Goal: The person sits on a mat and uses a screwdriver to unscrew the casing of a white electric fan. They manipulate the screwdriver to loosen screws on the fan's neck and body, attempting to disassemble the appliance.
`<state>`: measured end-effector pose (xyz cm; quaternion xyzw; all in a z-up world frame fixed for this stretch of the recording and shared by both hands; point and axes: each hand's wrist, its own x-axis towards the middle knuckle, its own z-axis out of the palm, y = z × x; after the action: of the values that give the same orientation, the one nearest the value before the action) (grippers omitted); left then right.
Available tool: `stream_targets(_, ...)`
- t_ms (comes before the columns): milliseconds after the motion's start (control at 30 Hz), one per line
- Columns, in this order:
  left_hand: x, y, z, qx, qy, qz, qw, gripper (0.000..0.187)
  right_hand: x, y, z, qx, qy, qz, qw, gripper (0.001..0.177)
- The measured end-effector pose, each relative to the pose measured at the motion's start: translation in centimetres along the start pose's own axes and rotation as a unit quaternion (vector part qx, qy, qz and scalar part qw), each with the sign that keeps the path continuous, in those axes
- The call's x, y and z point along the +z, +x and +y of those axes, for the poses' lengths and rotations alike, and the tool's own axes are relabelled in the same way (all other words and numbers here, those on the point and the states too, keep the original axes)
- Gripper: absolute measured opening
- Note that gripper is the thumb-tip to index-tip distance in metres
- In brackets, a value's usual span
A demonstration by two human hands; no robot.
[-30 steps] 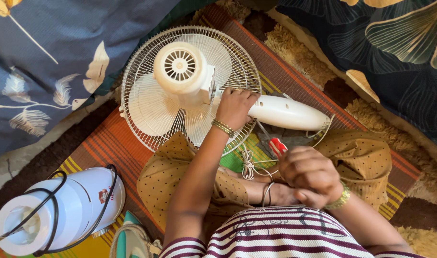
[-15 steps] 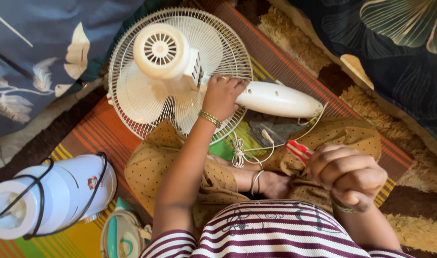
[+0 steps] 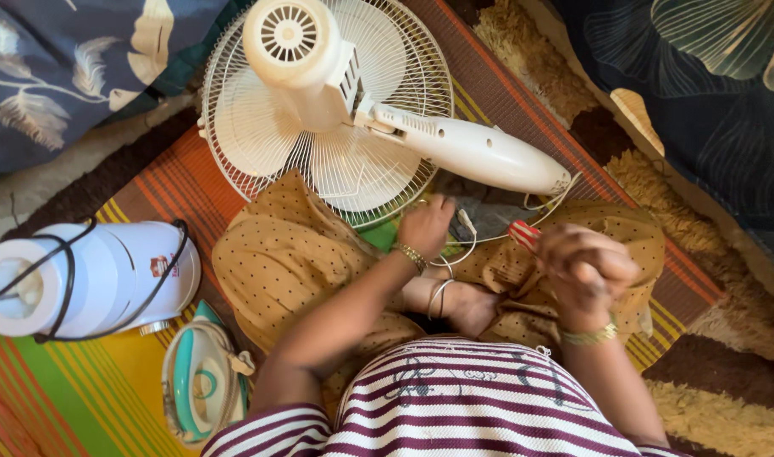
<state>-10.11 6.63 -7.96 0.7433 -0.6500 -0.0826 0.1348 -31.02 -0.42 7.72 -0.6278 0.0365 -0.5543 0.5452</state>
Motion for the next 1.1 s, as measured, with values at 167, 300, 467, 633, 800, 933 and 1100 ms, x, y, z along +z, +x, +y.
stream_targets(167, 6.4, 1.3, -1.6, -0.014, 0.091, -0.005, 0.996, 0.012, -1.0, -2.0, 4.7, 0.064, -0.022, 0.012, 0.998, 0.044)
stream_targets(300, 8.6, 1.8, -2.4, -0.018, 0.082, -0.007, 0.996, 0.010, -2.0, -1.9, 5.3, 0.079, -0.215, 0.012, 0.973, 0.038)
stream_targets(467, 9.1, 1.8, -3.0, -0.027, 0.059, 0.008, 0.998, 0.009, -0.7, 0.6, 2.1, 0.124, -0.623, -0.083, 0.768, 0.039)
stream_targets(633, 8.5, 1.6, -2.5, -0.051, 0.101, -0.013, 0.994, 0.012, -0.6, 1.1, -1.4, 0.359, -0.643, -0.136, 0.663, 0.046)
stream_targets(800, 8.0, 1.5, -1.7, -0.069, 0.150, -0.046, 0.985, 0.016, -1.7, -0.9, -4.3, 0.242, -0.508, -0.039, 0.826, 0.023)
stream_targets(933, 8.5, 1.6, -1.9, -0.056, 0.142, -0.049, 0.987, 0.016, -1.2, 0.3, -5.7, 0.152, -0.446, -0.004, 0.882, 0.023)
stream_targets(1100, 7.4, 1.5, -2.1, -0.067, 0.043, -0.033, 0.996, 0.014, 2.6, 3.7, -4.4, 0.071, -0.456, -0.028, 0.887, 0.028)
